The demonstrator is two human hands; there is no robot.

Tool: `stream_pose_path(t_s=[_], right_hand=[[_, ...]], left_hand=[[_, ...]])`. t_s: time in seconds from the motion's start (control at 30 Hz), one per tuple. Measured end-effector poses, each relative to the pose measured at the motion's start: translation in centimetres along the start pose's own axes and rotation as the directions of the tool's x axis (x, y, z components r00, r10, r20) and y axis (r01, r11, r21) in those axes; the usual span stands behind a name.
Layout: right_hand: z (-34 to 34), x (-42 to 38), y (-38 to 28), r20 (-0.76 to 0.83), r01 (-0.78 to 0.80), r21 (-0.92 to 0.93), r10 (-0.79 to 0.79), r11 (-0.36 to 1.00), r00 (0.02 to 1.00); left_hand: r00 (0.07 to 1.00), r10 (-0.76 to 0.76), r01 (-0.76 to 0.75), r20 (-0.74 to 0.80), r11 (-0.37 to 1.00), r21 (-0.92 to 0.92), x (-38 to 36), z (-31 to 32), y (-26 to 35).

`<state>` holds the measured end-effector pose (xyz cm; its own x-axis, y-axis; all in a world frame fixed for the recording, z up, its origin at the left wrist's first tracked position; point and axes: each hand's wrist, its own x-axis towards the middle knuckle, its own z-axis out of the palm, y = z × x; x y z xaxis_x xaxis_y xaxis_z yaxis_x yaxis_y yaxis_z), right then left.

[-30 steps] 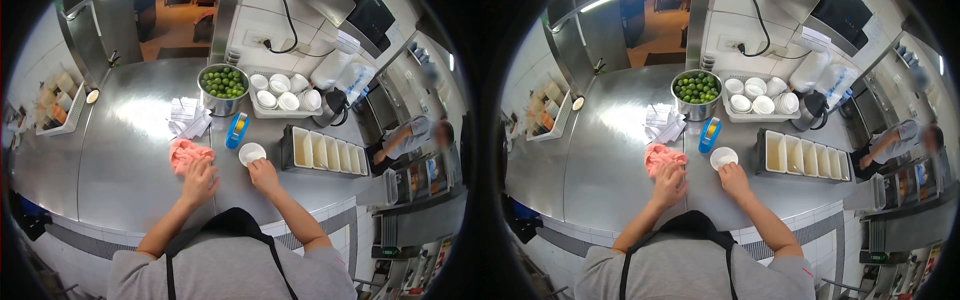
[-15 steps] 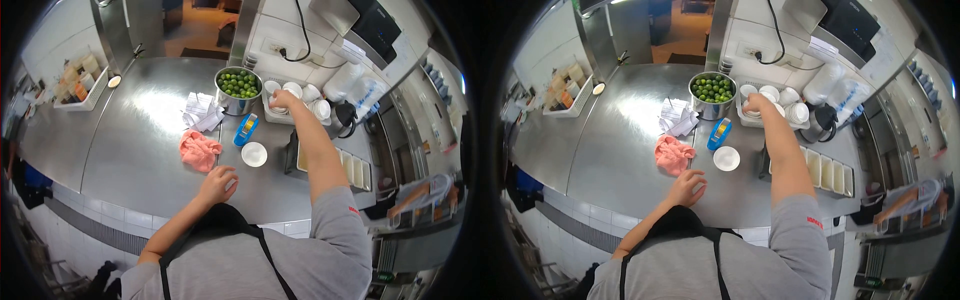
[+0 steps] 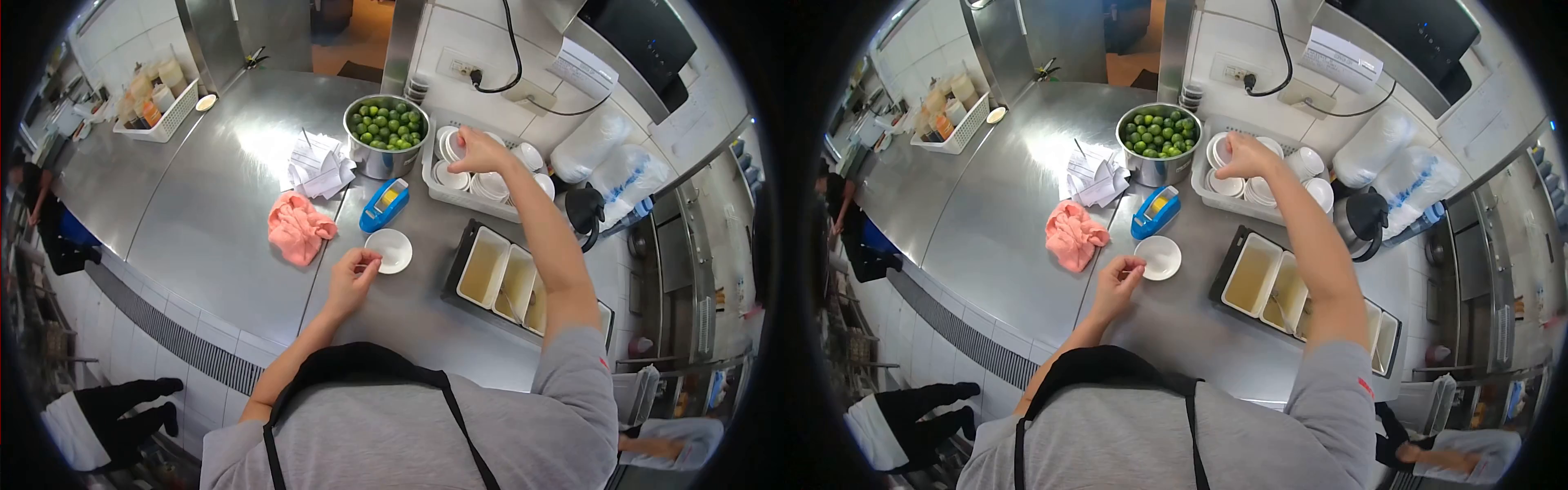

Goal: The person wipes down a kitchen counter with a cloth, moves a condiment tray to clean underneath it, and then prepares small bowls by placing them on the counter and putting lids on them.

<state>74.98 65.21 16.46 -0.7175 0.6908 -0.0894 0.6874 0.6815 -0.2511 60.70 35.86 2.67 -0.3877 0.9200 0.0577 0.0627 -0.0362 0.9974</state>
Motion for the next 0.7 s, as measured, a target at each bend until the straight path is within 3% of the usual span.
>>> stream_pose_path(t_s=[0.07, 0.1, 0.13, 0.2, 0.23, 0.27, 0.3, 0.33, 0.37, 0.4, 0.43, 0.47, 0.53, 0.63, 0.67, 0.7], right_hand=[[-0.8, -2.0, -2.3, 0.045, 0.269, -0.064, -0.267, 0.961, 0.963], [-0.5, -3.0, -3.5, 0.103, 0.338, -0.026, -0.334, 0.941, 0.937], [0.2, -4.0, -4.8, 0.111, 0.345, -0.011, -0.342, 0.938, 0.933], [2.1, -5.7, -7.4, 0.228, 0.443, 0.165, -0.471, 0.881, 0.852], [3.9, -6.2, -8.2, 0.251, 0.446, 0.187, -0.482, 0.875, 0.840], [5.9, -6.6, -8.8, 0.277, 0.467, 0.163, -0.495, 0.869, 0.824], [7.6, -6.8, -9.4, 0.295, 0.491, 0.137, -0.508, 0.860, 0.809], [8.9, -6.9, -9.9, 0.305, 0.497, 0.155, -0.520, 0.854, 0.798], [9.9, -6.8, -10.4, 0.300, 0.472, 0.125, -0.487, 0.873, 0.820], [10.6, -6.9, -10.8, 0.292, 0.443, 0.090, -0.449, 0.892, 0.844], [10.9, -6.9, -11.3, 0.327, 0.427, 0.023, -0.410, 0.904, 0.852], [11.4, -7.0, -11.5, 0.326, 0.426, 0.022, -0.409, 0.905, 0.852], [11.9, -7.4, -11.6, 0.224, 0.475, -0.065, -0.451, 0.878, 0.864], [9.2, -6.8, -11.0, 0.298, 0.453, -0.031, -0.424, 0.891, 0.855], [6.8, -5.7, -10.1, 0.231, 0.427, 0.053, -0.427, 0.903, 0.874], [6.0, -4.3, -8.2, -0.096, 0.454, 0.122, -0.444, 0.883, 0.891]], left_hand=[[0.997, -0.075, 0.075, 0.013, 0.997, -0.024, 0.6, 0.3, 0.8], [0.989, -0.151, 0.148, 0.004, 0.960, -0.239, 1.0, 0.8, 2.3], [0.974, -0.227, 0.206, 0.007, 0.871, -0.445, 1.4, 1.2, 3.5], [0.943, -0.325, 0.310, 0.069, 0.786, -0.535, 2.5, 1.5, 4.6], [0.907, -0.395, 0.397, 0.146, 0.682, -0.614, 2.6, 1.4, 4.5], [0.896, -0.424, 0.408, 0.131, 0.670, -0.620, 2.7, 1.2, 4.2], [0.926, -0.368, 0.374, 0.090, 0.850, -0.371, 3.0, 0.8, 3.9], [0.951, -0.300, 0.306, 0.077, 0.949, -0.080, 3.0, 0.4, 3.6], [0.948, -0.312, 0.317, 0.068, 0.945, -0.078, 3.0, 0.1, 2.9], [0.982, -0.188, 0.184, -0.006, 0.956, 0.228, 3.1, -0.1, 2.2], [0.999, -0.040, 0.049, -0.030, 0.854, 0.517, 3.2, -0.2, 1.6], [0.999, -0.038, 0.048, -0.029, 0.855, 0.517, 3.3, -0.2, 1.0], [0.983, 0.178, -0.099, -0.040, 0.706, 0.701, 3.6, 0.2, 0.8], [0.985, 0.159, -0.071, -0.059, 0.706, 0.705, 3.9, 0.3, 0.1], [0.983, 0.176, -0.083, -0.060, 0.707, 0.703, 4.0, 0.1, 0.2], [0.988, 0.149, -0.073, -0.049, 0.714, 0.697, 4.0, -0.1, 0.4]])
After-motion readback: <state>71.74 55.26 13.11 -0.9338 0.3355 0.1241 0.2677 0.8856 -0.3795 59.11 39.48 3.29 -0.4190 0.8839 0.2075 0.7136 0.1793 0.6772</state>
